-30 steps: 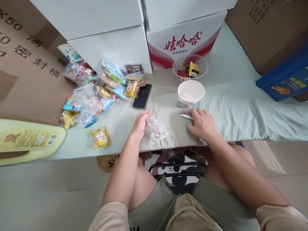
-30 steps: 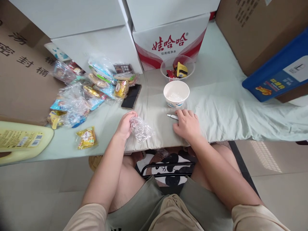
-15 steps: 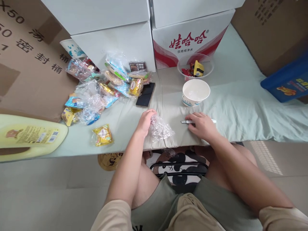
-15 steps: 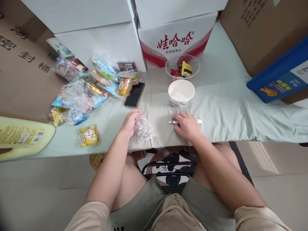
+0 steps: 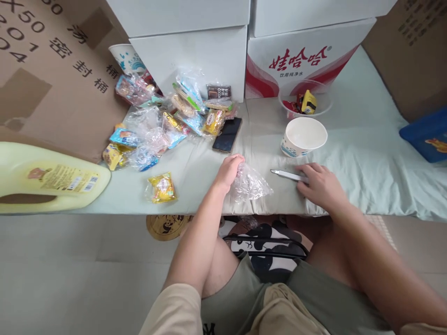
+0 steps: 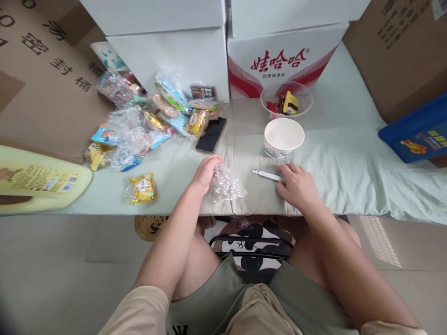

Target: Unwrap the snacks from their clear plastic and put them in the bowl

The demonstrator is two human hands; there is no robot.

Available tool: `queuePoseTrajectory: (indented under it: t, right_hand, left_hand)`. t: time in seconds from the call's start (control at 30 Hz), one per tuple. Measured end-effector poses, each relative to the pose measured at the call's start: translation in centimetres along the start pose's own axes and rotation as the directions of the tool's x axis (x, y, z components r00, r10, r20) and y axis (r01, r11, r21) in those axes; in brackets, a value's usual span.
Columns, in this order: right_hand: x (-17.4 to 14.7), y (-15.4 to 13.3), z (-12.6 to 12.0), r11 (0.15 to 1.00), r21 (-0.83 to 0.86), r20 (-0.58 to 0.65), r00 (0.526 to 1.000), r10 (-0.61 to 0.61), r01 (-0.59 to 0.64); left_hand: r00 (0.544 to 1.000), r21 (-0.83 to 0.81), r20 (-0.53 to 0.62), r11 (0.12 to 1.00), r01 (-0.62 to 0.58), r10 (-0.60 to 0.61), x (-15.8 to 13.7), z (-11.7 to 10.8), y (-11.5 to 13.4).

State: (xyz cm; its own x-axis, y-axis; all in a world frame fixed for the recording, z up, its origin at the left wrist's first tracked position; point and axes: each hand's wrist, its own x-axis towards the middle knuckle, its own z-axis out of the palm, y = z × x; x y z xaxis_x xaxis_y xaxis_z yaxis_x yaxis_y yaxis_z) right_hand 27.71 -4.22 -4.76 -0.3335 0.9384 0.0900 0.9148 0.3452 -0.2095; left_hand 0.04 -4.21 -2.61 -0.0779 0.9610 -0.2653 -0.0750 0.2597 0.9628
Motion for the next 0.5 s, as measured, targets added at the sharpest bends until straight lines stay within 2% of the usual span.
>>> queuePoseTrajectory:
  t: [0.13,0.3,0.4,0.5]
  right_hand:
    - [-0.2,0.2,-0.4,1.0,-0.016,0.062,0.998,0.024,-0.023]
    - [0.9,-2.6,-1.2,0.987,0.149,0.128,0.991,0.043,-0.062]
    - [3.2,-5.1,-1.7,0.972,0.213,0.076,0.994,0.08,-0.095]
    - [6.9,-8.4,-1.7,0.971,0.228,0.132,0.991,0.037,-0.067]
  left_hand:
    - [1.0,0.04,0.026,0.999,-0.007,0.006,-0.2,0.2,0.4]
    - [0.994,0.084,0.108,0.996,-0.02,0.01,-0.3,0.2,0.3]
    - [0.977,0.225,0.211,0.974,-0.028,-0.02,-0.5,-0.1,0.2]
    - [0.957,0.425,0.285,0.902,-0.079,-0.051,-0.9,-0.4,0.3]
